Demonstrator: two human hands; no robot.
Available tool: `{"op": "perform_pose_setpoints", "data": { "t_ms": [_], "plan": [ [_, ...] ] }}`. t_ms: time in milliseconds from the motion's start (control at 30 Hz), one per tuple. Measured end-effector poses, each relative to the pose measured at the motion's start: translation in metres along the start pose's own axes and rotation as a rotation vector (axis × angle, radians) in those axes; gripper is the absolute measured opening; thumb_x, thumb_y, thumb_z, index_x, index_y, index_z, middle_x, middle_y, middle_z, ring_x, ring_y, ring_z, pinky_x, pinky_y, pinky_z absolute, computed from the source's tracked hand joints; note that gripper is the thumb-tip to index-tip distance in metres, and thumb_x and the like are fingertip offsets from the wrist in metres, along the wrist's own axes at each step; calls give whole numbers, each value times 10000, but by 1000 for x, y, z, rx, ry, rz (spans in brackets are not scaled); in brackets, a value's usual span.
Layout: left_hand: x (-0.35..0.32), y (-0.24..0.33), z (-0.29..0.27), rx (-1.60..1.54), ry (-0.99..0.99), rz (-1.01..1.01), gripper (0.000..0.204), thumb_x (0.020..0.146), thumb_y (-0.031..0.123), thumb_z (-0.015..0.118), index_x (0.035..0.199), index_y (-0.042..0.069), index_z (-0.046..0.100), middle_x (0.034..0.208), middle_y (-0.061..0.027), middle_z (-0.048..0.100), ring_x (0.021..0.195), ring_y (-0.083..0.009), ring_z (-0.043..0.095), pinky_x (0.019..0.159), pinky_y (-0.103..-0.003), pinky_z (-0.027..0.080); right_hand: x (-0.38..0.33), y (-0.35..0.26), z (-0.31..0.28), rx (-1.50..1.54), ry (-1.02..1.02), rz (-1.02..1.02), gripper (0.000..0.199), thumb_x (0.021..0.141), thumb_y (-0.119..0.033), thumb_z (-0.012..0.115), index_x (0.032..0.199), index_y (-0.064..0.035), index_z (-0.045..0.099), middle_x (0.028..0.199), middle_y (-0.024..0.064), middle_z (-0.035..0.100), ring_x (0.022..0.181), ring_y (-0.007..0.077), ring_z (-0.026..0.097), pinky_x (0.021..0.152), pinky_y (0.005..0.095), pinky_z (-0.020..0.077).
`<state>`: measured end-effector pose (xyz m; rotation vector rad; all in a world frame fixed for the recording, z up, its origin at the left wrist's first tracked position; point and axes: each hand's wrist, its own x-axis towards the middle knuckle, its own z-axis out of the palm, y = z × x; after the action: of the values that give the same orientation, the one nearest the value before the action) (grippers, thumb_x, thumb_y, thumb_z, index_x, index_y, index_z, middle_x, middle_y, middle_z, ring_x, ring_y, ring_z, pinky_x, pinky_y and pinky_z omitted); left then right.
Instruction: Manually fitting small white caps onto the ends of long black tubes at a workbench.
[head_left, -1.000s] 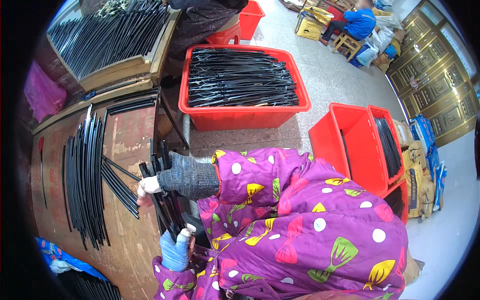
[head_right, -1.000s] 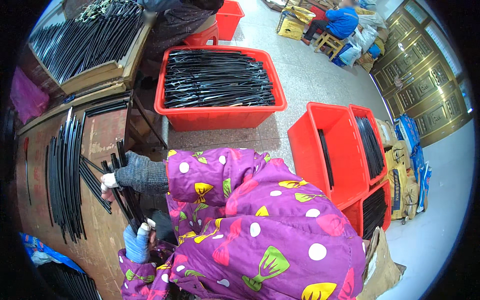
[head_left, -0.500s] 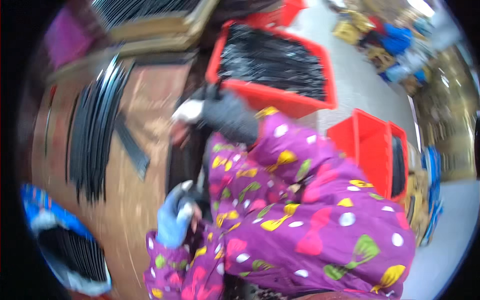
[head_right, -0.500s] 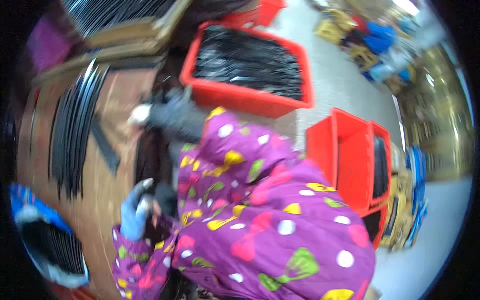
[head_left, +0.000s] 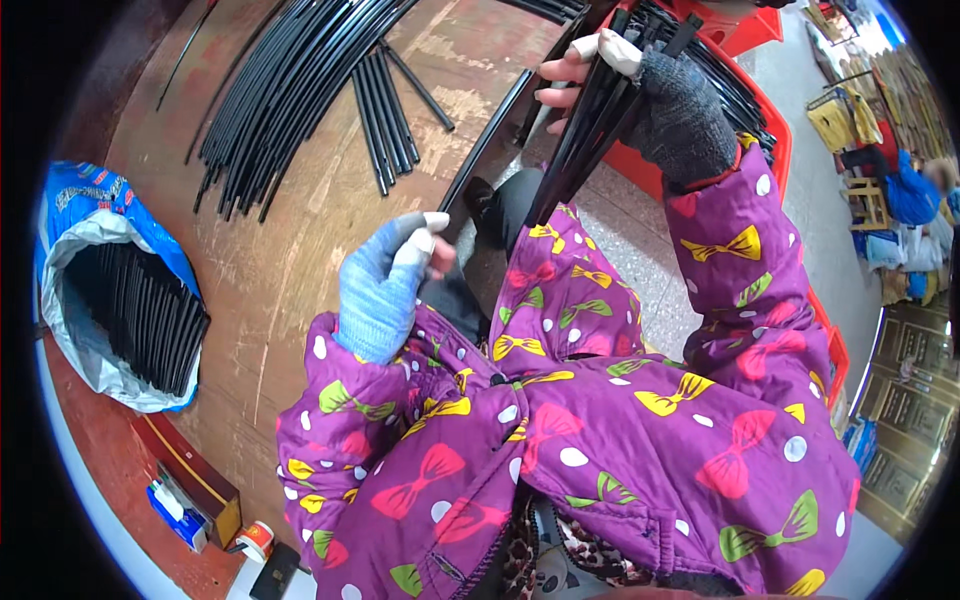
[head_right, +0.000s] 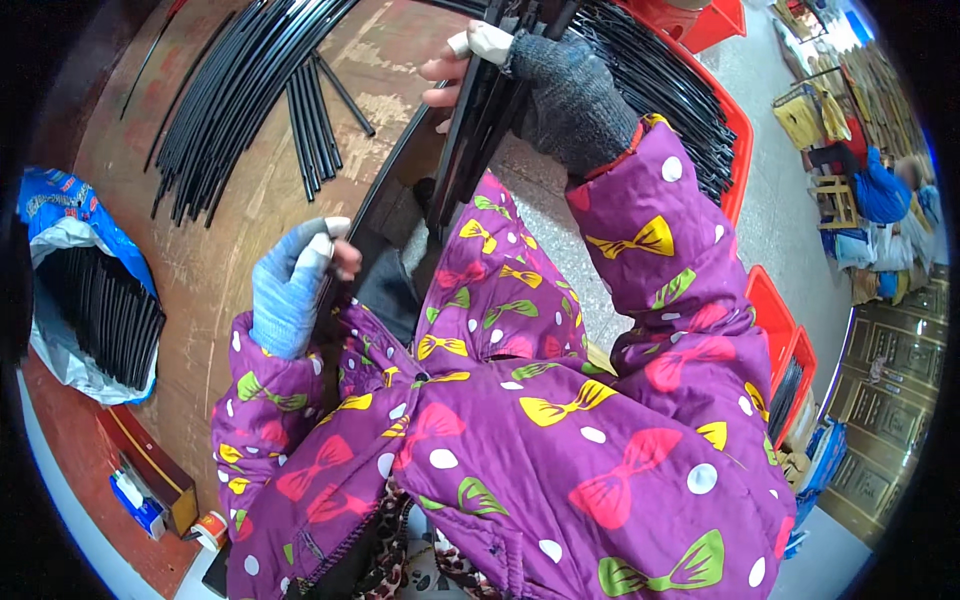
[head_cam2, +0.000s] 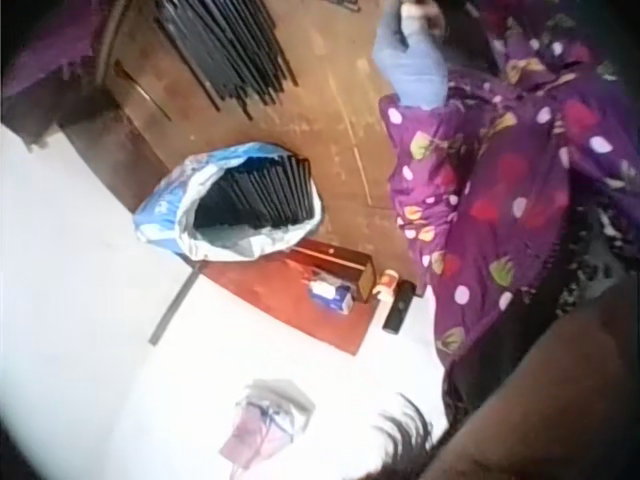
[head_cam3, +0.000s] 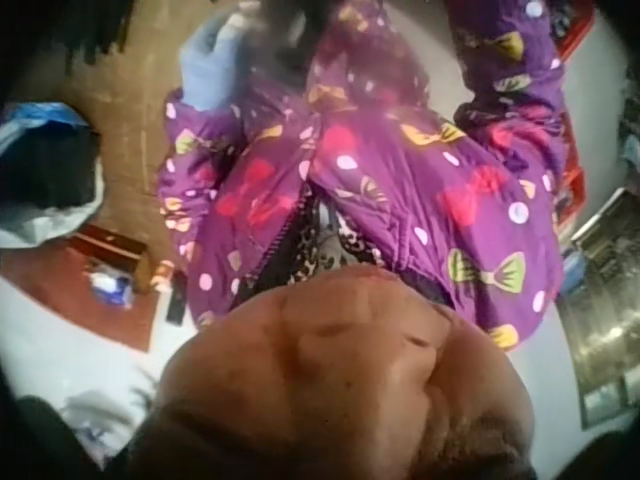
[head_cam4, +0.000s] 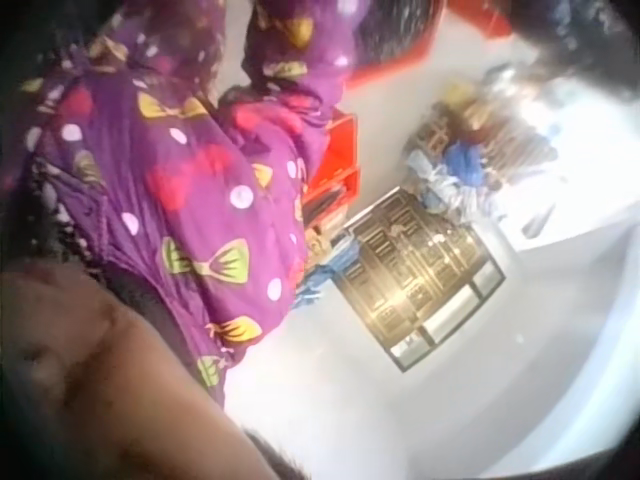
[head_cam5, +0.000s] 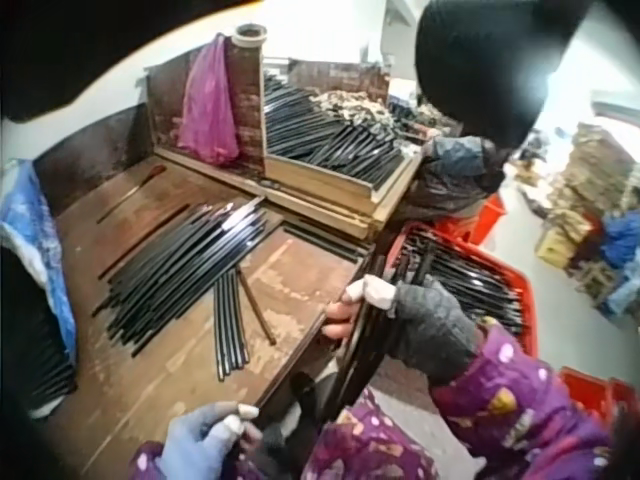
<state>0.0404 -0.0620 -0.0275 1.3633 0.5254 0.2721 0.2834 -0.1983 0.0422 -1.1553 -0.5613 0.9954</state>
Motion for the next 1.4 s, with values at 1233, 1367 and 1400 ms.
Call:
{"op": "perform_pose_setpoints", "data": {
  "t_ms": [1233, 1367, 1400],
  "plan": [
    [-14, 0, 10, -34, -216, -300, 241, 872, 179, 484, 1002, -7, 563, 633, 3, 510, 475, -34, 391, 434, -172, 293, 21, 16, 30, 413, 137, 70, 286, 790, -116, 579, 1000, 53, 485, 1059, 219, 526, 991, 375, 528, 862, 506, 436],
    [-25, -11, -11, 128, -247, -264, 234, 856, 177, 490, 961, -16, 573, 579, 28, 462, 471, -34, 370, 431, -185, 279, 29, 6, 6, 460, 116, 7, 256, 796, -135, 582, 974, 32, 506, 1033, 190, 540, 985, 364, 529, 865, 509, 429],
    [-28, -13, -18, 141, -254, -274, 237, 852, 176, 491, 959, -20, 571, 575, 27, 460, 472, -37, 374, 431, -190, 282, 28, 4, 1, 464, 56, -32, 240, 798, -142, 584, 966, 15, 516, 1021, 178, 544, 983, 351, 532, 869, 506, 425]
  ]
}}
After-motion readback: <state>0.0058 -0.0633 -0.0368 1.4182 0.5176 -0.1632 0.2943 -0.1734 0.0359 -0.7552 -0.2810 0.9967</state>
